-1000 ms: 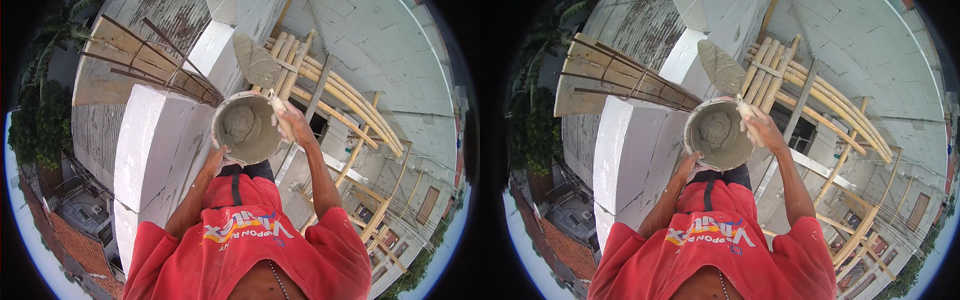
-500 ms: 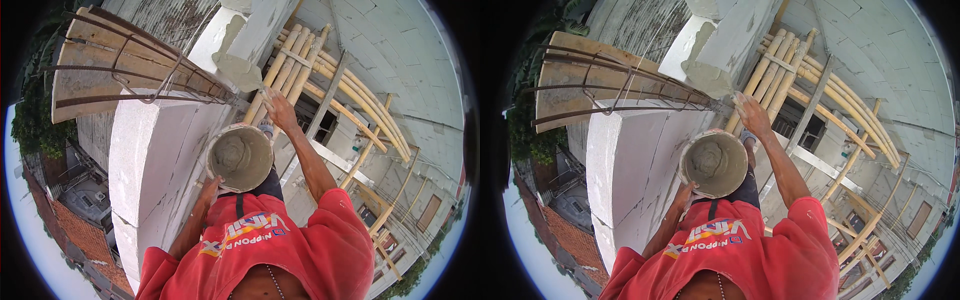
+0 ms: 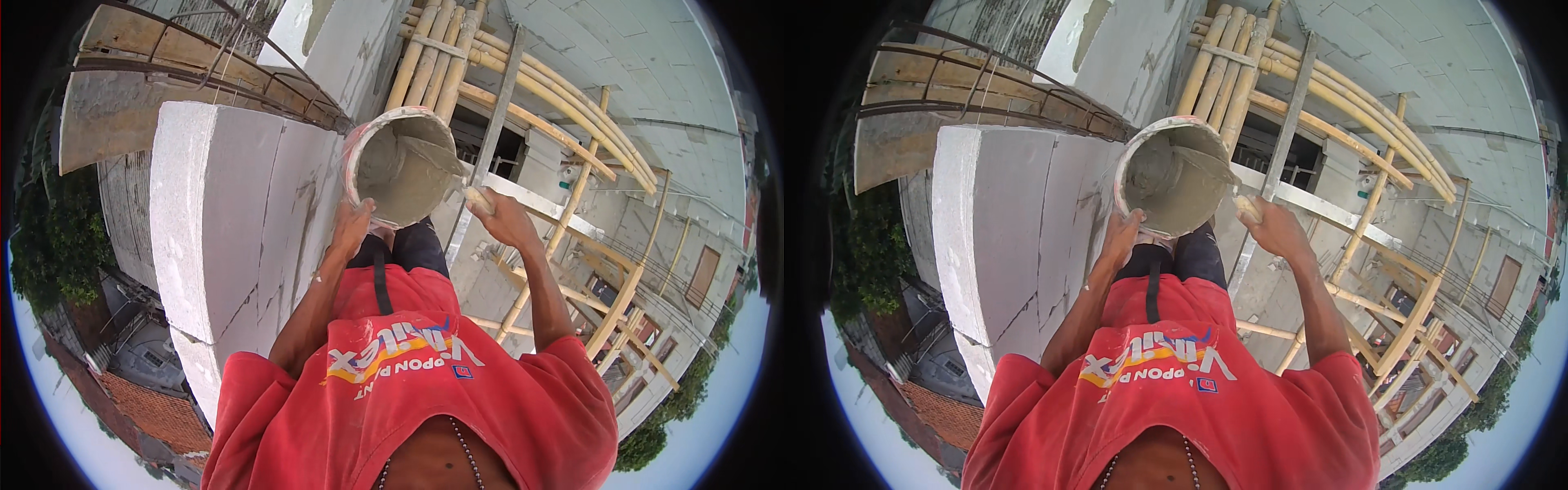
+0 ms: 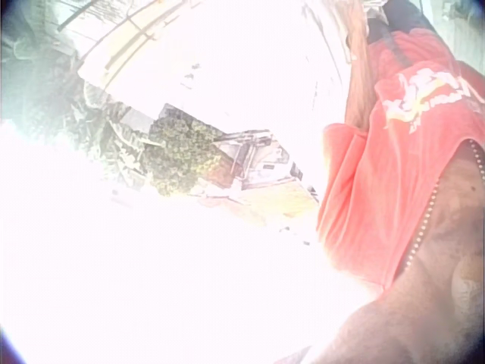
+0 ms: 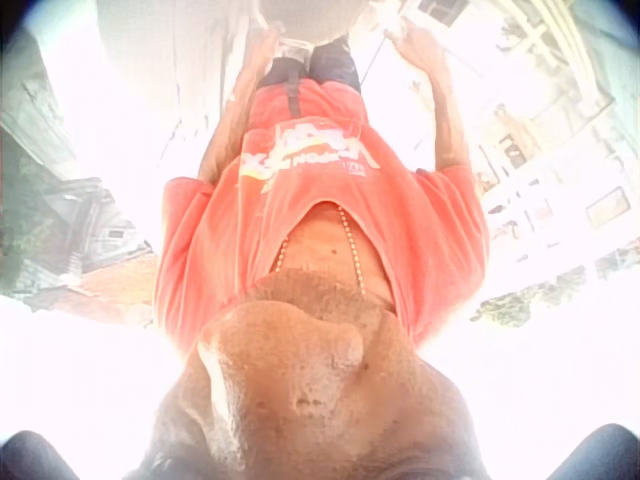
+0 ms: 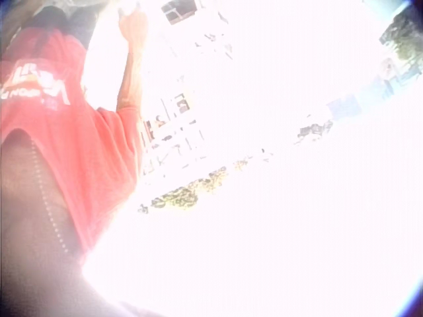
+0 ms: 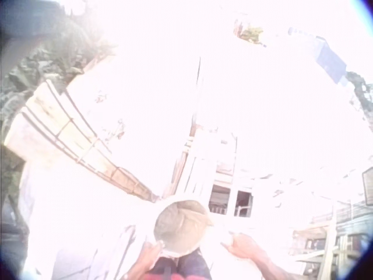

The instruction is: The person applies mortar to a wall with a trowel, positions a concrete block on top, and secures it by hammering a metal rod through the block into the structure.

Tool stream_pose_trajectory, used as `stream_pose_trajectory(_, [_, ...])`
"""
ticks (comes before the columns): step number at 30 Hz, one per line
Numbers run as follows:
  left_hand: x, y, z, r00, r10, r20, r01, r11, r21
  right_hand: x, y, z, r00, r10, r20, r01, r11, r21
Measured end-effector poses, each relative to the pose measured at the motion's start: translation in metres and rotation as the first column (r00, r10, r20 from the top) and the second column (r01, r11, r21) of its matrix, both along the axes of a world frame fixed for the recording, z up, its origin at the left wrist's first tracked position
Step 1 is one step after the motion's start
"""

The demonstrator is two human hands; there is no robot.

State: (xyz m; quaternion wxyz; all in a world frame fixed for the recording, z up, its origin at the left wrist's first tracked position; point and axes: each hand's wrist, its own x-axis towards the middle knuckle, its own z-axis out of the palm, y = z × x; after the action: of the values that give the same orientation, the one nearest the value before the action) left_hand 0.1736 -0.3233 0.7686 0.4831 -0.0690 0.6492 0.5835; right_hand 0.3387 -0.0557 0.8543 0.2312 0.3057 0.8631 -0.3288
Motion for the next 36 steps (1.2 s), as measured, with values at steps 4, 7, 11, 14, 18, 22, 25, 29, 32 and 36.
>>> stream_pose_trajectory(4, [0.001,0.013,0.009,0.903,-0.18,-0.389,0.153,0.983,-0.099,-0.03,-0.064,-0.014,0.997,0.04,0.059,-0.049,0.984,0.169])
stream_pose_trajectory(7, [-0.007,0.024,0.024,0.84,-0.206,-0.501,0.171,0.978,-0.116,-0.033,-0.092,-0.006,0.996,0.085,0.01,-0.085,0.996,0.009])
stream_pose_trajectory(11, [-0.014,0.015,0.03,0.922,-0.117,-0.369,0.122,0.993,-0.01,-0.041,-0.079,0.013,0.989,-0.149,0.021,0.138,0.84,-0.526])
stream_pose_trajectory(14, [-0.018,0.012,0.028,0.978,-0.062,-0.197,0.06,0.998,-0.013,-0.016,-0.052,-0.005,0.874,-0.449,0.187,0.385,0.404,-0.83])
stream_pose_trajectory(18, [-0.017,0.017,0.019,0.984,0.159,0.085,-0.173,0.965,0.197,0.005,-0.034,-0.025,0.805,-0.465,0.369,0.424,0.015,-0.906])
stream_pose_trajectory(22, [-0.032,0.031,0.012,0.978,0.148,0.15,-0.176,0.964,0.201,-0.012,-0.007,-0.012,0.818,-0.445,0.365,0.381,-0.057,-0.923])
stream_pose_trajectory(25, [-0.031,0.044,0.023,0.963,0.218,0.155,-0.244,0.954,0.174,-0.033,0.023,0.013,0.832,-0.51,0.218,0.305,0.092,-0.948])
stream_pose_trajectory(29, [-0.026,0.038,0.004,0.945,0.283,0.166,-0.31,0.934,0.175,-0.107,0.066,0.073,0.936,-0.332,-0.115,0.1,0.567,-0.818])
stream_pose_trajectory(32, [-0.02,0.037,0.0,0.945,0.293,0.145,-0.311,0.942,0.126,-0.178,0.078,0.075,0.803,0.122,-0.583,-0.287,0.937,-0.198])
stream_pose_trajectory(36, [-0.01,0.044,0.016,0.928,0.295,0.227,-0.33,0.934,0.138,-0.267,0.057,0.077,0.526,0.625,-0.576,-0.448,0.78,0.437])
